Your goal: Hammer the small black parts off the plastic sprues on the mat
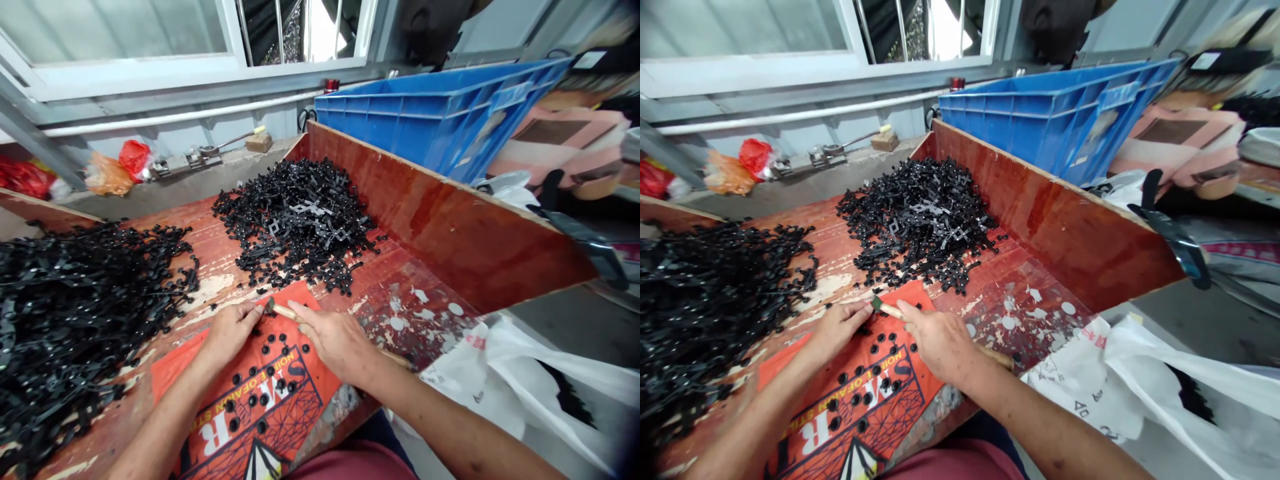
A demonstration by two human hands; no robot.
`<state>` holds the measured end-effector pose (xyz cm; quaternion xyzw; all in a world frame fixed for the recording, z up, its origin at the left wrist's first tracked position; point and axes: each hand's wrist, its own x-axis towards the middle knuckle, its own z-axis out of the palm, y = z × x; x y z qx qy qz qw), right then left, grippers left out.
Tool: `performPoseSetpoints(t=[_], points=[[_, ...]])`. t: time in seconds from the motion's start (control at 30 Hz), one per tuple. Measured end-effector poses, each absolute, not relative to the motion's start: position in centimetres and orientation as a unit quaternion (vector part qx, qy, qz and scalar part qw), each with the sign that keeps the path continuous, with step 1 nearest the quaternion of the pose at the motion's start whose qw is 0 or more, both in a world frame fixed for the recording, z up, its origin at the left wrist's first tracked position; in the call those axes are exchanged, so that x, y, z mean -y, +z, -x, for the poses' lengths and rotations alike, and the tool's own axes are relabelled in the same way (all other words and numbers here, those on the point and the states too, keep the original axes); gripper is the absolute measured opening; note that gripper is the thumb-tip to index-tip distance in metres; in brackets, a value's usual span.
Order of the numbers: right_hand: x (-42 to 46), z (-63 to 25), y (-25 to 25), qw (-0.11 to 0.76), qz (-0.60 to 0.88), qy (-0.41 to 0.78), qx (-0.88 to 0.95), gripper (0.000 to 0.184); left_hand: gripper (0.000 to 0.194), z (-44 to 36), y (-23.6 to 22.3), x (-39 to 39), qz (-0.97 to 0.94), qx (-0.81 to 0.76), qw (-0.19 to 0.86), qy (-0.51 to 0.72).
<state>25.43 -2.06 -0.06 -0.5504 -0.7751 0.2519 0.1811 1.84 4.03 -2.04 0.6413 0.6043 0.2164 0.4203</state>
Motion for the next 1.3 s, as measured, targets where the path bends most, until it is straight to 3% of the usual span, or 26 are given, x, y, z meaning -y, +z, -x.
performPoseSetpoints(t=[0.27, 0.4, 0.53, 0.67, 0.83, 0.97, 1.17, 1.3], points=[[1.7, -26.0, 1.7, 0.274, 0.532, 0.248, 0.762, 0.052, 0.035, -1.7, -2.8, -4.7, -0.638, -0.609, 0.423, 0.209], [1.9, -25.6, 1.2, 0.220, 0.532, 0.226, 0.786, 0.052, 0.037, -1.8, -2.9, -4.6, -0.640, -0.609, 0.419, 0.210], [2.0, -25.4, 0.7, 0.233, 0.530, 0.190, 0.793, 0.054, 0.037, -2.0, -2.7, -4.3, -0.644, -0.614, 0.407, 0.205], [1.7, -25.5, 0.4, 0.150, 0.556, 0.176, 0.799, 0.052, 0.036, -2.2, -2.5, -4.1, -0.653, -0.623, 0.385, 0.195], [1.5, -25.7, 1.1, 0.206, 0.550, 0.173, 0.790, 0.055, 0.036, -2.2, -2.5, -4.4, -0.661, -0.624, 0.374, 0.184], [1.5, -25.4, 1.1, 0.133, 0.555, 0.168, 0.804, 0.055, 0.036, -2.2, -2.6, -4.3, -0.665, -0.628, 0.365, 0.174], [1.1, -25.2, 0.5, 0.142, 0.558, 0.185, 0.796, 0.055, 0.035, -2.2, -2.6, -4.5, -0.665, -0.634, 0.360, 0.163], [0.8, -25.9, 0.9, 0.142, 0.568, 0.264, 0.766, 0.054, 0.032, -1.9, -1.3, -4.7, -0.642, -0.624, 0.406, 0.185]])
